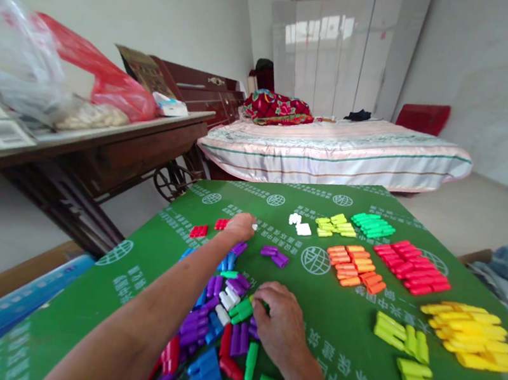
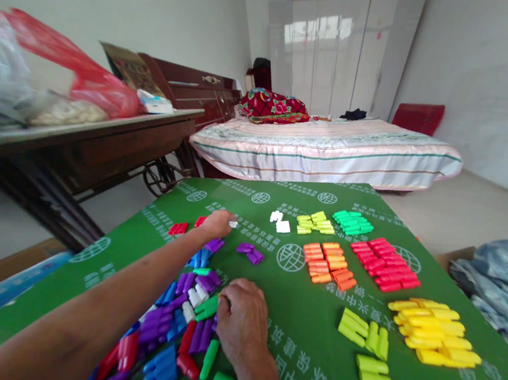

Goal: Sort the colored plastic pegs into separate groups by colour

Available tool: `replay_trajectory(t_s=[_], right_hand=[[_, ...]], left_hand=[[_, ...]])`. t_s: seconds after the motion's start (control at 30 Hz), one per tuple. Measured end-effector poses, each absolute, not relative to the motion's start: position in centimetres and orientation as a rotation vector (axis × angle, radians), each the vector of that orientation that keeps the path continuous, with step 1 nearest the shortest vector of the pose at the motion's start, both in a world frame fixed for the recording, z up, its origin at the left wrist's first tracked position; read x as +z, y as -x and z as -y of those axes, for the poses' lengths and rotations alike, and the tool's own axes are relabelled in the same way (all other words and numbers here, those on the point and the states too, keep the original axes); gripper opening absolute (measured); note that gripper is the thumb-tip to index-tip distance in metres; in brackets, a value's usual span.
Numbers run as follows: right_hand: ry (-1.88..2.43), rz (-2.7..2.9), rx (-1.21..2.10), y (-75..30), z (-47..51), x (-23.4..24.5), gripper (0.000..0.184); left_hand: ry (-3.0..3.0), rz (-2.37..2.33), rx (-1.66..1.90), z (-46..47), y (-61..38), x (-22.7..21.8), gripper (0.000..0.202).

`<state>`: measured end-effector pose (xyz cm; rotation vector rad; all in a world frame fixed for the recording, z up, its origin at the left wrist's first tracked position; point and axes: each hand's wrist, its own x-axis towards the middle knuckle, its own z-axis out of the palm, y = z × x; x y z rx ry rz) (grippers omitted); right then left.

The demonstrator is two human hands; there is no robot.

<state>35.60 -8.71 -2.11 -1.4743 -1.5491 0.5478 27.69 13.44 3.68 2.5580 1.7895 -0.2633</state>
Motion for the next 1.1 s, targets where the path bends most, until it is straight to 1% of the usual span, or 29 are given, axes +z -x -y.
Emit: replay_trajectory(t_s=[0.03,0.2,0.5,1.1], right_hand=[[1.471,1.549,0.547,-35.6,8.7,-2.1,0.019],[1.460,1.549,0.546,-35.7,8.7,-2.1,0.019],[1.482,1.515,0.576,-35.6,8.6,-2.4,0.019],[1.482,1.519,0.561,-35.6,8.6,-2.2,0.019]], left_hand=[[-2.567,-1.782,-0.243,-13.1,-28.1,3.6,0.018],[-2.636,-1.683,-0.124,-11.6,-30.8,3.4,0.025],[-2.662,-1.587,-0.032,-10.9,-35.2,2.7,0.027],[-2.683,-1.590,0.043,-10.8,-35.8,1.9,0.029]])
